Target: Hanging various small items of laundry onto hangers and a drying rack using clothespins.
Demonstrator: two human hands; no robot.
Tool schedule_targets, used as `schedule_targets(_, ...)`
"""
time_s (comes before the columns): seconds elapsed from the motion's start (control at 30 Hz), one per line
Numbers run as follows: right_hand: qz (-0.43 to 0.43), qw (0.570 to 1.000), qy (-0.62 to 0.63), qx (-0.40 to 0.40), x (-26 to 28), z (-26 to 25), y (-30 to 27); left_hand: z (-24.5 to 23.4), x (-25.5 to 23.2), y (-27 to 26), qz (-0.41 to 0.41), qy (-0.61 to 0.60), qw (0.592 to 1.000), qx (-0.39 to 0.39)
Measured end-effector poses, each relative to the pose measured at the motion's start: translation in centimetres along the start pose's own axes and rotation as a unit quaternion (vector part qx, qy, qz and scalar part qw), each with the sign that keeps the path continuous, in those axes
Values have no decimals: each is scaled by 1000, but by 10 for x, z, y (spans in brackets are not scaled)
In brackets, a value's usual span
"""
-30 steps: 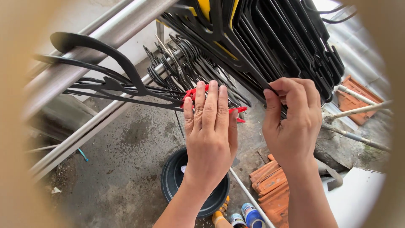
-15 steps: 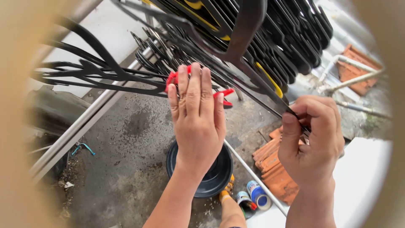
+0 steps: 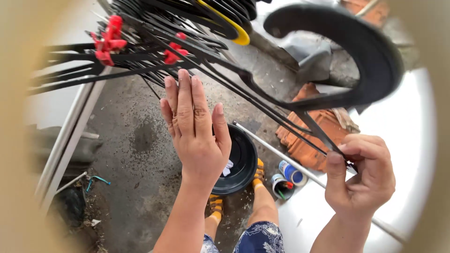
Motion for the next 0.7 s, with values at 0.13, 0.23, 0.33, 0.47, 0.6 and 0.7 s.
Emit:
schedule_targets(0.13,36,998,26,-44,-6,-23,-40,9,-8,-27,28,-1,999,25)
schedule_targets(0.23,34,996,27,-72,-20,-43,-75,20,-10,-45,40,-13,998,36)
schedule_targets(0.33,50,996,17,-76,-32,-60,-110,31,-12,-68,60,-22,997,33)
schedule_targets(0.47,91,992,-26,-84,-48,-79,-158,53,-10,-101,84,-29,994,61)
schedule_targets(0.6,148,985,-46,-82,-59,-87,-208,75,-2,-141,122,-51,987,93)
schedule_targets(0.7,154,982,-98,-51,-61,-90,-239,86,6,-173,143,-53,982,115)
Point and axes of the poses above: each hand's wrist, its own y-axis towards the middle knuckle, its own z-axis out of the palm, x = y × z, the point moved 7 cm from there along y, towards the middle knuckle, and after that the axes turned 6 degrees about -z, right-handed, at the moved point
